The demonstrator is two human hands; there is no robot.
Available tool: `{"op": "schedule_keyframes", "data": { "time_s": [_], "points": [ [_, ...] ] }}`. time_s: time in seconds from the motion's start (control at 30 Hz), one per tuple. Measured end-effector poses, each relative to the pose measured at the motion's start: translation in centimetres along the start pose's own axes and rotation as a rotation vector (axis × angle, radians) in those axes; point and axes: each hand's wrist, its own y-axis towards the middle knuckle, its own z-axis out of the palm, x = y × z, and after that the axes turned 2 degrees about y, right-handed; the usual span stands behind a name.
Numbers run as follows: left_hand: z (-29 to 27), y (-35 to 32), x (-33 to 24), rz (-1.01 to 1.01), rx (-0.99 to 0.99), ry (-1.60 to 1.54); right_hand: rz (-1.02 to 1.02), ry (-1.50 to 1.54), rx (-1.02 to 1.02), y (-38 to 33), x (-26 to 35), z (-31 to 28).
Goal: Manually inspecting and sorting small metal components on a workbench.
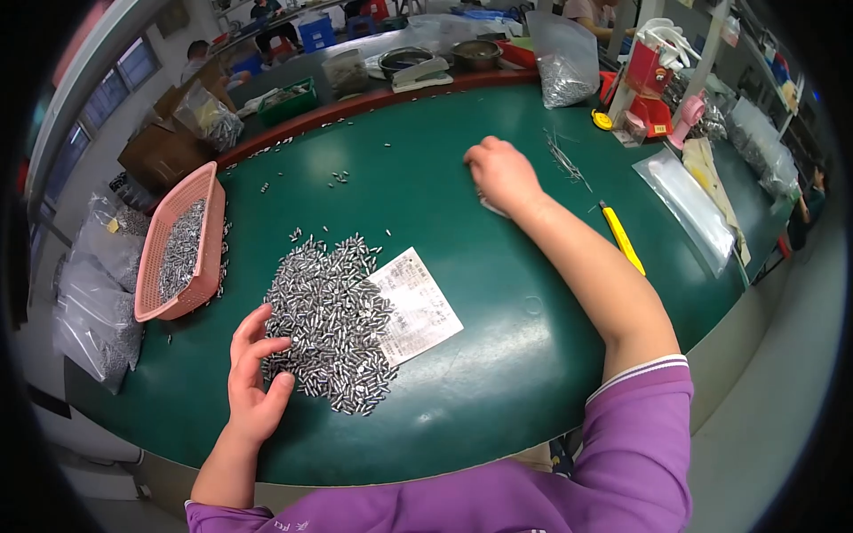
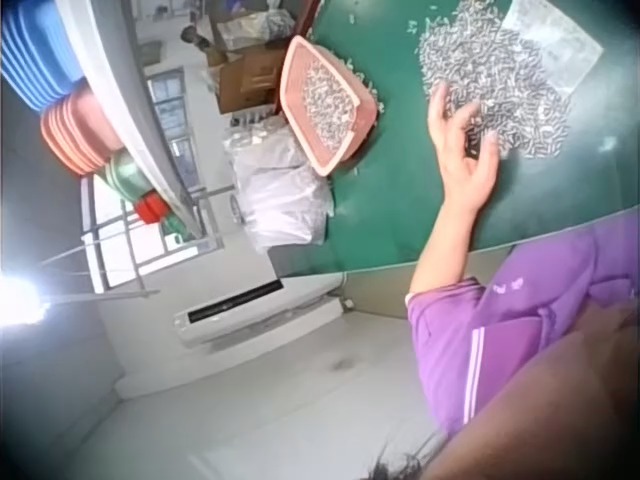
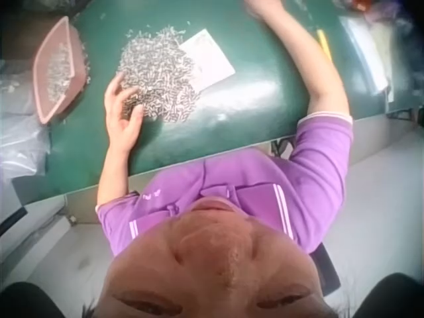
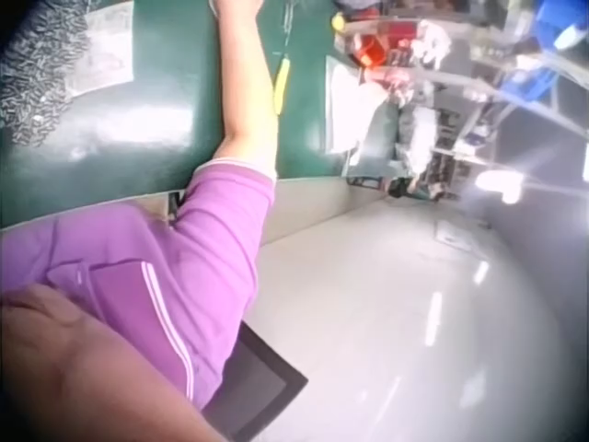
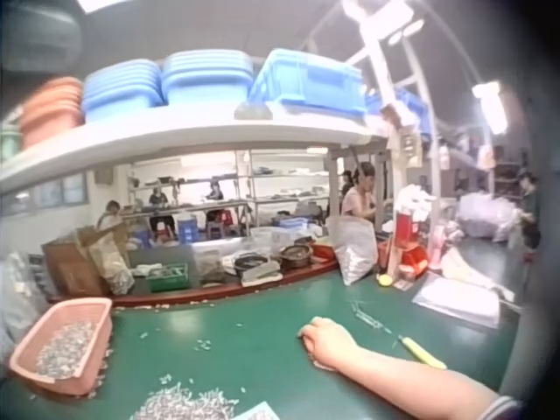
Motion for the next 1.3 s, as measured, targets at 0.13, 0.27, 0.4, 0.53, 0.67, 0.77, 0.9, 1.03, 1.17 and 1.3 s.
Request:
{"op": "schedule_keyframes", "data": {
  "time_s": [0.13, 0.27, 0.4, 0.53, 0.67, 0.77, 0.9, 1.03, 1.17, 1.3],
  "points": [
    [0.1, -0.1, 0.0, -0.018, 0.011, 0.004, 0.212, -0.011, 0.011, 1.4, -4.2, 0.5],
    [0.1, 0.0, 0.0, -0.017, 0.028, 0.002, 0.217, 0.143, -0.139, 4.5, -3.9, 3.0],
    [0.0, -0.1, 0.6, -0.036, 0.026, -0.038, 0.08, 0.381, 0.016, 7.8, 0.4, 8.7],
    [0.0, 0.2, 1.0, -0.038, 0.029, -0.088, -0.005, 0.324, -0.058, 10.7, -0.5, 11.3],
    [-0.2, 0.4, 1.0, -0.064, 0.026, -0.1, 0.107, 0.129, 0.048, 12.6, -3.8, 12.0],
    [-0.3, 0.3, 1.0, -0.067, 0.032, -0.089, 0.194, 0.056, 0.179, 13.7, -6.1, 11.2],
    [-0.4, 0.2, 0.8, -0.066, 0.039, -0.085, 0.444, -0.108, 0.182, 13.0, -9.6, 9.8],
    [-0.4, 0.0, 0.7, -0.048, 0.028, -0.086, 0.68, -0.254, 0.125, 10.8, -10.6, 8.2],
    [-0.2, 0.0, 0.7, -0.003, 0.04, -0.017, 0.794, -0.17, -0.064, 8.1, -10.7, 6.3],
    [0.1, 0.4, 0.7, 0.047, 0.042, 0.016, 0.635, 0.242, -0.315, 6.1, -9.4, 4.1]
  ]
}}
